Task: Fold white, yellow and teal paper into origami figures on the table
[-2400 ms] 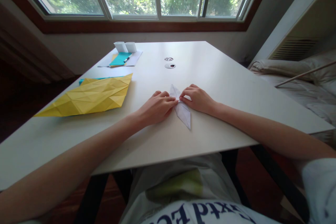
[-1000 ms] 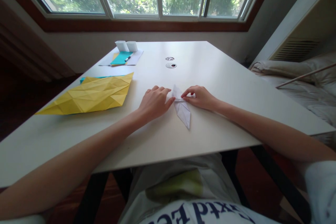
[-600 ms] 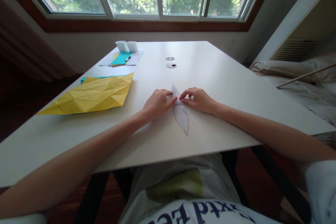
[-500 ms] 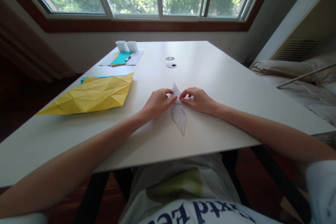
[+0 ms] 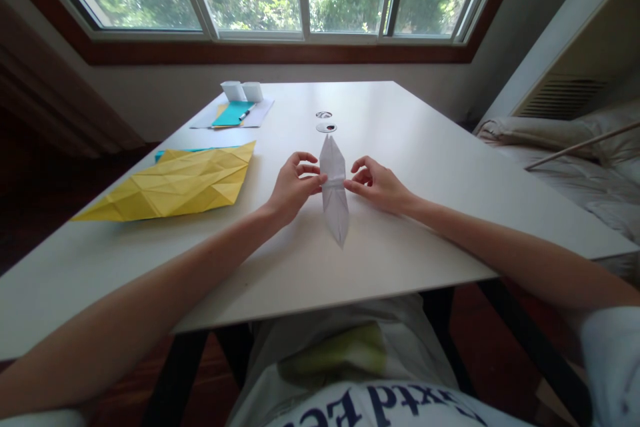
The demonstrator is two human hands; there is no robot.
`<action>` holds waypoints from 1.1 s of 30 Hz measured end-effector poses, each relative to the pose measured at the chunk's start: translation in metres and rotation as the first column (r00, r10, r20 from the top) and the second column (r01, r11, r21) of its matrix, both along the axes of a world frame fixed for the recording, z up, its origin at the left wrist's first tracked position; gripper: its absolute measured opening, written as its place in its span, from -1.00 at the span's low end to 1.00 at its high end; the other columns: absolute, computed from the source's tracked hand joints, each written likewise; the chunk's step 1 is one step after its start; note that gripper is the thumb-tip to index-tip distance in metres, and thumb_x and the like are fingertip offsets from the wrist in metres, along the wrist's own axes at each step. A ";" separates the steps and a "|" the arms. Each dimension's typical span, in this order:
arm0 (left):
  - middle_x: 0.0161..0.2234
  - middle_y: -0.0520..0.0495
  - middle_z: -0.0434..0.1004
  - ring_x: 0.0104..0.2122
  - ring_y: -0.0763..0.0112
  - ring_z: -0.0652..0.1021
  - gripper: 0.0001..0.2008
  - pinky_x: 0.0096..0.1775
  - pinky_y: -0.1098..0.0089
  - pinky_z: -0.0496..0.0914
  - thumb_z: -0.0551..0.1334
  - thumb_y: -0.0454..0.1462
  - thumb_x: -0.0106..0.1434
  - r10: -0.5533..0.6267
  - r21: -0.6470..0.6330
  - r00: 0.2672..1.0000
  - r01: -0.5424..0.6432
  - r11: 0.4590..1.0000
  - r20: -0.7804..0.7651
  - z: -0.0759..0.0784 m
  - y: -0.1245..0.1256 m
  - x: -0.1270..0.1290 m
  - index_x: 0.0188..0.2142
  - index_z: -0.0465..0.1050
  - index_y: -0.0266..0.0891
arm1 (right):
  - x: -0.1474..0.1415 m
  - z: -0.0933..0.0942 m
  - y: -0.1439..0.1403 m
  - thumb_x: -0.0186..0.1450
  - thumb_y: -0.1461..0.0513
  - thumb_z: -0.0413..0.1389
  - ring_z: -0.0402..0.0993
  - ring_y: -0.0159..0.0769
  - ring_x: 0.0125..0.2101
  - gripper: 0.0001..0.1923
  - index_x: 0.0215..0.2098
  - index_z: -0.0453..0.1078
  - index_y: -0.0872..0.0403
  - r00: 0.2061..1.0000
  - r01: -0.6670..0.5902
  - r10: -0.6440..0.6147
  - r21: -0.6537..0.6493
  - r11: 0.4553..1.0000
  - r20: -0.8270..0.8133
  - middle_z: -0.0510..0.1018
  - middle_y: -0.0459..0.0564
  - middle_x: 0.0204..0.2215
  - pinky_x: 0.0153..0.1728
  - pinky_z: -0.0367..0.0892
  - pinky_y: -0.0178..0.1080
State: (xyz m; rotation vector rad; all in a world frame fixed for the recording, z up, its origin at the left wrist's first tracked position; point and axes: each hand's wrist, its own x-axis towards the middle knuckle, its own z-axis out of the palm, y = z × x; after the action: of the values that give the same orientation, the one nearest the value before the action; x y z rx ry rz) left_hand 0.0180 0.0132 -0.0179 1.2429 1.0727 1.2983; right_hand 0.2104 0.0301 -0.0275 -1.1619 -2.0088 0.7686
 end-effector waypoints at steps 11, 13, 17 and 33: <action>-0.48 0.05 0.46 -0.42 0.49 0.47 -0.83 -0.31 0.41 0.37 0.34 -0.32 -0.09 -0.068 0.048 0.998 0.069 0.996 -0.014 -0.002 0.000 0.002 -0.47 0.40 -0.29 | -0.002 0.003 0.003 0.05 0.02 0.22 0.42 -0.42 -0.50 -0.66 -0.43 0.44 0.15 0.943 -0.150 0.093 -0.158 0.976 -0.319 0.53 -0.04 -0.50 -0.44 0.36 -0.32; -0.49 0.04 0.47 -0.44 0.51 0.45 -0.86 -0.34 0.44 0.35 0.34 -0.32 -0.08 -0.003 0.109 0.994 0.015 0.994 -0.107 -0.001 -0.001 0.002 -0.48 0.42 -0.29 | -0.001 0.005 0.003 0.03 0.03 0.24 0.43 -0.41 -0.51 -0.67 -0.46 0.41 0.16 0.935 -0.099 0.050 -0.123 0.987 -0.351 0.53 -0.04 -0.52 -0.45 0.37 -0.31; -0.52 0.02 0.48 -0.50 0.52 0.43 -0.83 -0.44 0.47 0.31 0.32 -0.29 -0.02 0.003 0.159 0.975 0.033 0.987 -0.224 0.002 -0.008 0.006 -0.38 0.51 -0.30 | 0.000 0.008 0.000 0.06 0.08 0.21 0.43 -0.38 -0.50 -0.73 -0.48 0.38 0.14 0.950 0.074 -0.068 0.011 0.997 -0.306 0.52 -0.04 -0.52 -0.46 0.37 -0.30; -0.32 -0.06 0.51 -0.31 0.35 0.55 -0.62 -0.28 0.35 0.46 0.39 -0.17 -0.03 -0.084 0.137 0.994 0.093 0.986 -0.068 0.007 -0.019 0.013 -0.28 0.34 -0.29 | -0.004 0.007 -0.016 0.21 0.11 0.10 0.47 -0.26 -0.23 -0.79 -0.25 0.44 0.03 0.998 -0.066 0.062 0.476 0.877 0.023 0.56 -0.01 -0.27 -0.14 0.36 -0.18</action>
State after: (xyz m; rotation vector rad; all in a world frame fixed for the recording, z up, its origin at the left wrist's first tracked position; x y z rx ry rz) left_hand 0.0308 -0.0055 -0.0114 1.4281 0.9719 1.2915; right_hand 0.2061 0.0138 -0.0202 -0.8101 -2.0899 0.2647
